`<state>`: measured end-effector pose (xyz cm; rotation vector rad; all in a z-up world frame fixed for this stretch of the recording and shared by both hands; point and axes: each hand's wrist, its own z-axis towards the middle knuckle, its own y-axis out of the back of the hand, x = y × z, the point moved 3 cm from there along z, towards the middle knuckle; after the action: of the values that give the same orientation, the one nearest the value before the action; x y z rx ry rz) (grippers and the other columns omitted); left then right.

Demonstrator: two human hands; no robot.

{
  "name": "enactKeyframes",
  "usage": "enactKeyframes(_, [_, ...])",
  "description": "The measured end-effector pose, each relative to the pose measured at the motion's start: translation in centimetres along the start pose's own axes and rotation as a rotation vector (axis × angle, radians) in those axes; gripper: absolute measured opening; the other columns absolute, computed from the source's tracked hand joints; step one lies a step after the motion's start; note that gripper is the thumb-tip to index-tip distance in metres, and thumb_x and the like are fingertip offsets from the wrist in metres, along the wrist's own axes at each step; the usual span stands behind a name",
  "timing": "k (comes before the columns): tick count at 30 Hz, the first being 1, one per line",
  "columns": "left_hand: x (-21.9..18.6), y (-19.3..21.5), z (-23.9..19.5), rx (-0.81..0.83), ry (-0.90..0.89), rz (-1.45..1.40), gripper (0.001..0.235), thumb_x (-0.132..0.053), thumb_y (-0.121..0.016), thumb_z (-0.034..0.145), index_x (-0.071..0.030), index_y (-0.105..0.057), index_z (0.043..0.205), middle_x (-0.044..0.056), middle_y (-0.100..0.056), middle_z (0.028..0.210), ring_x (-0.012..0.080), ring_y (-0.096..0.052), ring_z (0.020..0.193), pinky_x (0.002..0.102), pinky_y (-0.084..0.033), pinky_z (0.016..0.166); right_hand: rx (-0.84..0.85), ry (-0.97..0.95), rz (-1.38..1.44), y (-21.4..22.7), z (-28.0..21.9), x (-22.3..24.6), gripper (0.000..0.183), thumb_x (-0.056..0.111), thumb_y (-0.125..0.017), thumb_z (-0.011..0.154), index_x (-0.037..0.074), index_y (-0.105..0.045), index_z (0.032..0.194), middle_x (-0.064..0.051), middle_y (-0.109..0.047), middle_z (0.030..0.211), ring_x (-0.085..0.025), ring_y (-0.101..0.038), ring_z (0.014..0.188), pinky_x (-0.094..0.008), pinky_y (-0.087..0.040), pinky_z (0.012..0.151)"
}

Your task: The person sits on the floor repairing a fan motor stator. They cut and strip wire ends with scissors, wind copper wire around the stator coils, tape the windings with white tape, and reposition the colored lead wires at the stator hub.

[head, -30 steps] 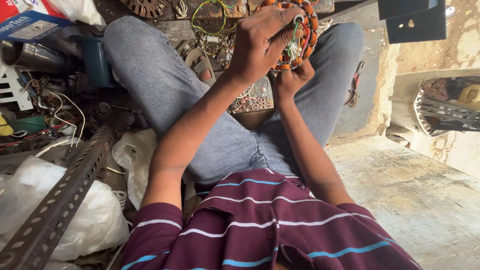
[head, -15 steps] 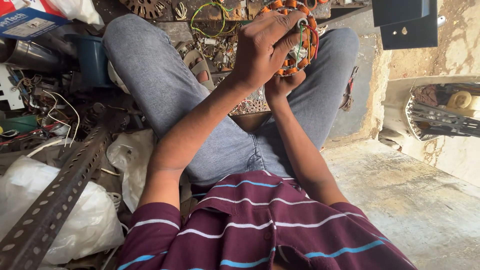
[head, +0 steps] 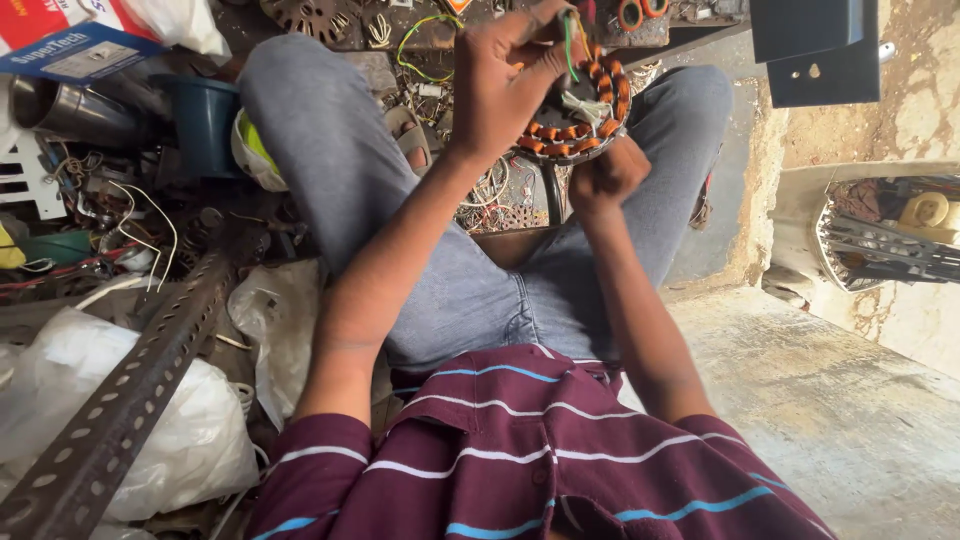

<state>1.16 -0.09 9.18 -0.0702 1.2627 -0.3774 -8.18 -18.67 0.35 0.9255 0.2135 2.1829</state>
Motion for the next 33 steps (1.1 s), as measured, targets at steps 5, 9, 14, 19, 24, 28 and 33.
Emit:
enactKeyframes(5, [4.2, 0.2, -0.7, -0.005, 0.180, -0.262, 0.017, -0.013, -0.079, 0.099, 0.000, -0.073, 0.108, 0.007, -0.078, 0.091, 0.0104, -0.072, 0.080, 0.027, -0.059, 0.069, 0.369, -0.065, 0.091, 5.0, 6.7, 7.1, 0.006, -0.006, -0.071, 0.083, -0.001, -0.068, 0.084, -0.013, -0.056, 0.067, -0.025, -0.056, 0.059, -0.038, -0.041, 0.059])
enactKeyframes(9, [9.2, -1.7, -3.7, 0.015, 0.600, -0.713, 0.040, -0.033, -0.079, 0.094, -0.002, -0.068, 0.117, 0.009, -0.073, 0.107, 0.0159, -0.073, 0.091, 0.034, -0.064, 0.078, 0.600, -0.349, 0.244, 6.8, 8.5, 9.4, 0.006, -0.003, -0.067, 0.097, -0.003, -0.073, 0.097, -0.007, -0.064, 0.073, -0.015, -0.059, 0.063, -0.031, -0.043, 0.060])
enactKeyframes(14, [5.1, -3.9, -10.6, 0.050, 1.034, -0.840, 0.084, -0.078, -0.053, 0.086, -0.006, -0.063, 0.128, 0.009, -0.068, 0.103, 0.0192, -0.070, 0.082, 0.035, -0.059, 0.063, 0.608, -0.802, 0.416, 7.0, 8.2, 5.8, 0.010, 0.002, -0.070, 0.100, -0.007, -0.071, 0.096, -0.003, -0.068, 0.075, -0.009, -0.059, 0.063, -0.027, -0.043, 0.056])
enactKeyframes(19, [6.2, -4.0, -17.1, -0.213, 1.015, -0.844, 0.082, -0.071, -0.051, 0.094, -0.007, -0.051, 0.146, 0.008, -0.064, 0.133, 0.0189, -0.064, 0.116, 0.037, -0.055, 0.099, 0.798, -0.768, 0.209, 4.8, 7.6, 4.4, 0.012, 0.005, -0.072, 0.098, -0.006, -0.073, 0.093, -0.007, -0.067, 0.072, -0.010, -0.061, 0.063, -0.027, -0.045, 0.055])
enactKeyframes(24, [4.7, -4.1, -22.5, -0.302, 0.911, -0.688, 0.063, -0.043, -0.053, 0.107, -0.005, -0.036, 0.154, 0.000, -0.055, 0.151, 0.0138, -0.055, 0.140, 0.034, -0.043, 0.118, 0.929, -0.528, 0.161, 2.8, 8.5, 5.3, 0.008, 0.002, -0.071, 0.093, -0.004, -0.074, 0.095, -0.015, -0.069, 0.075, -0.015, -0.066, 0.063, -0.030, -0.050, 0.059])
enactKeyframes(28, [-3.9, -1.8, -18.3, 0.040, 0.690, 0.075, 0.072, -0.025, -0.066, 0.100, -0.001, -0.024, 0.153, 0.014, -0.063, 0.133, 0.0258, -0.064, 0.124, 0.037, -0.053, 0.105, 0.951, -0.444, 0.123, 2.2, 9.0, 5.2, 0.007, 0.002, -0.071, 0.091, -0.003, -0.075, 0.096, -0.018, -0.069, 0.077, -0.020, -0.067, 0.063, -0.033, -0.051, 0.061])
enactKeyframes(33, [-5.1, -1.4, -9.5, 0.071, 0.008, 0.794, 0.023, -0.005, -0.071, 0.096, 0.001, -0.071, 0.118, 0.014, -0.073, 0.115, 0.0324, -0.066, 0.110, 0.043, -0.054, 0.097, 0.906, -0.272, 0.099, 3.1, 9.2, 6.2, 0.006, 0.002, -0.074, 0.092, -0.002, -0.074, 0.096, -0.019, -0.067, 0.079, -0.028, -0.066, 0.065, -0.035, -0.049, 0.061])
